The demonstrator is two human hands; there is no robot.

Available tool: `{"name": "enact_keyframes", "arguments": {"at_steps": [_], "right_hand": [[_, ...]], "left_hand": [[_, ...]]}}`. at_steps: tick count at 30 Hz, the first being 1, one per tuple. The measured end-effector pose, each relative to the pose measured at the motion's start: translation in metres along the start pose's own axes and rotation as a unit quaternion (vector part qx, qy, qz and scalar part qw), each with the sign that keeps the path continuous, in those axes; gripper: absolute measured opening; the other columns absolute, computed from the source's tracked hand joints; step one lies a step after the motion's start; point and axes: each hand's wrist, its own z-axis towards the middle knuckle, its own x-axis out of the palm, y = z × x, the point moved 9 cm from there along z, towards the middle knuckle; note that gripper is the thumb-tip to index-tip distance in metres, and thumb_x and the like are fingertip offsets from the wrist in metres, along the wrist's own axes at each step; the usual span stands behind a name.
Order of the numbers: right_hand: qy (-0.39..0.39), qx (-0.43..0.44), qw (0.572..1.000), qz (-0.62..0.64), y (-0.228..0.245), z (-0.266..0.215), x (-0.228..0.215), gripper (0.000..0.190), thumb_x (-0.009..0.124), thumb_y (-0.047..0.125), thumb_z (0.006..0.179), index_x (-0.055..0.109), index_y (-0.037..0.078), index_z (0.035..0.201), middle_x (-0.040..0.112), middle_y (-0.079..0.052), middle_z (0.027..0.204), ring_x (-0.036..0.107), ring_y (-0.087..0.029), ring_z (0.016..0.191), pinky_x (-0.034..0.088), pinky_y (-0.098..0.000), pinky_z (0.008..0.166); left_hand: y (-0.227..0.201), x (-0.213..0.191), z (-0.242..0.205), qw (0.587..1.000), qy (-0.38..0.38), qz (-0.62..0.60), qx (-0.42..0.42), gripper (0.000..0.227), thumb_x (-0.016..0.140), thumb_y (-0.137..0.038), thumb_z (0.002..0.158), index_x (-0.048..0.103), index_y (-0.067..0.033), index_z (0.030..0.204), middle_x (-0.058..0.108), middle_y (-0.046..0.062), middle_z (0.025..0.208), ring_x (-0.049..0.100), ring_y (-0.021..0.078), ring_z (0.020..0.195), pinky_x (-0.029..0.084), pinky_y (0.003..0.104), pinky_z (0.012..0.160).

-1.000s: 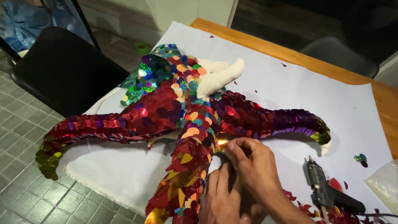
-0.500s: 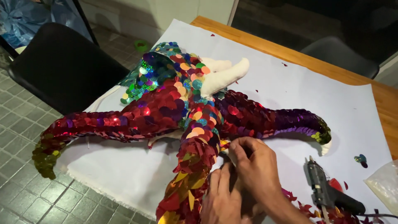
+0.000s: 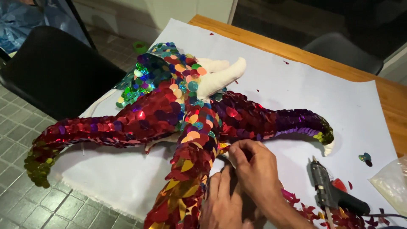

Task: Decorating a fabric object by gluing individual sequins onto its surface using a hot glue gun

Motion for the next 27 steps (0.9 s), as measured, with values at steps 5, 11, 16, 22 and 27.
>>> {"name": "enact_keyframes", "arguments": {"at_steps": [5,11,16,22,27], "right_hand": [[0.014,0.030,0.999,0.001,0.004,-0.007,-0.001,0.016,0.068,0.027,0.093,0.080,0.017,0.094,0.078,0.003,0.099,0.069,-0.013,0.089,0.053,-0.0296,0.078],[-0.010,0.013,1.000,-0.012,0.001,-0.006,-0.005,0.018,0.063,0.026,0.094,0.078,0.017,0.093,0.078,0.001,0.095,0.068,-0.017,0.086,0.053,-0.0331,0.079],[0.024,0.039,0.999,0.018,0.001,-0.007,-0.002,0.019,0.062,0.023,0.095,0.078,0.015,0.091,0.071,0.000,0.094,0.067,-0.016,0.083,0.052,-0.0309,0.077],[0.035,0.027,0.999,-0.007,0.007,-0.004,0.002,0.019,0.064,0.025,0.093,0.078,0.014,0.088,0.079,0.001,0.093,0.069,-0.015,0.086,0.053,-0.0323,0.081],[0.045,0.059,0.997,0.019,0.016,-0.013,0.003,0.016,0.065,0.023,0.095,0.079,0.013,0.093,0.080,0.001,0.100,0.071,-0.014,0.093,0.057,-0.0308,0.085]], "left_hand": [[-0.005,-0.003,0.000,0.999,-0.029,0.039,0.022,0.078,0.100,-0.025,0.067,0.057,-0.0101,0.130,0.020,0.007,0.162,0.019,0.0302,0.146,0.054,0.063,0.089],[-0.002,-0.003,-0.001,1.000,0.014,0.007,0.001,0.093,0.097,-0.021,0.071,0.045,-0.0191,0.148,0.014,0.002,0.165,0.014,0.0282,0.148,0.044,0.069,0.101],[-0.001,-0.006,-0.002,0.999,0.023,0.004,-0.032,0.086,0.096,-0.023,0.070,0.049,-0.0229,0.142,0.012,-0.005,0.165,0.013,0.0233,0.150,0.045,0.065,0.100],[0.003,0.000,0.002,0.998,-0.065,0.003,0.002,0.103,0.092,-0.017,0.059,0.043,-0.0281,0.149,0.022,0.000,0.160,0.029,0.0317,0.140,0.050,0.068,0.087],[0.003,0.001,0.001,0.999,-0.045,0.019,-0.015,0.124,0.096,-0.018,0.055,0.027,-0.0296,0.157,0.017,-0.001,0.162,0.024,0.0291,0.142,0.050,0.064,0.090]]}}
